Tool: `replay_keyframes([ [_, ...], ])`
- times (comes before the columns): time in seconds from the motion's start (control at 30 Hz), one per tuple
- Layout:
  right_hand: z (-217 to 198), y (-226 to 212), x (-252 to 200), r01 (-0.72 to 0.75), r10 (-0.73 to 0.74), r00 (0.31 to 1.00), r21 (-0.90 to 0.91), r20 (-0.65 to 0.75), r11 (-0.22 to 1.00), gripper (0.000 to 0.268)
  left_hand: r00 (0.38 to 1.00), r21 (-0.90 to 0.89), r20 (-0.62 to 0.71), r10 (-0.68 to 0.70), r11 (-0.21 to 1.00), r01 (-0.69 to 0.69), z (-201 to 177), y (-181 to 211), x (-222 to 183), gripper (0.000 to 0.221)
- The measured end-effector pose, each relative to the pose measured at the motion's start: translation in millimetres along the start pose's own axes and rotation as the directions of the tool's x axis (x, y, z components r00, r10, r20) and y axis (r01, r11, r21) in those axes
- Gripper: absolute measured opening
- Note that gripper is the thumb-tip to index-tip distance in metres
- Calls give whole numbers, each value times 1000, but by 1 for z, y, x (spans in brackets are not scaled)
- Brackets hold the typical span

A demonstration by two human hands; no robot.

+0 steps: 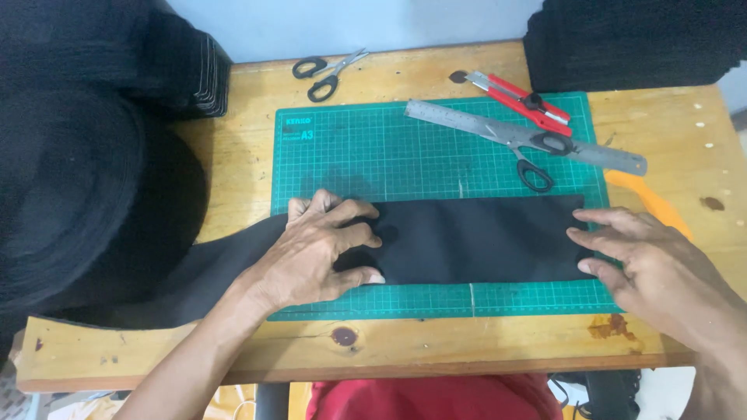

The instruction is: Measuring and cutting black fabric strips on a cutting mat using a ruler and scissors.

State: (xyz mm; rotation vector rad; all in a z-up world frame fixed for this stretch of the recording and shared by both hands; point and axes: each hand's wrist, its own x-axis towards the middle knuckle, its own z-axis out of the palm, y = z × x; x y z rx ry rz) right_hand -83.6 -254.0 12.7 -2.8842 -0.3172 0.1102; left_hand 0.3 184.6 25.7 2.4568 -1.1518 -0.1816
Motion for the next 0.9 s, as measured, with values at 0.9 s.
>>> replay_keyframes([
  [0.9,-48,20,106,-456,428,885,153,183,877,32,999,-117,-4,-34,993,33,5,-2,0,37],
])
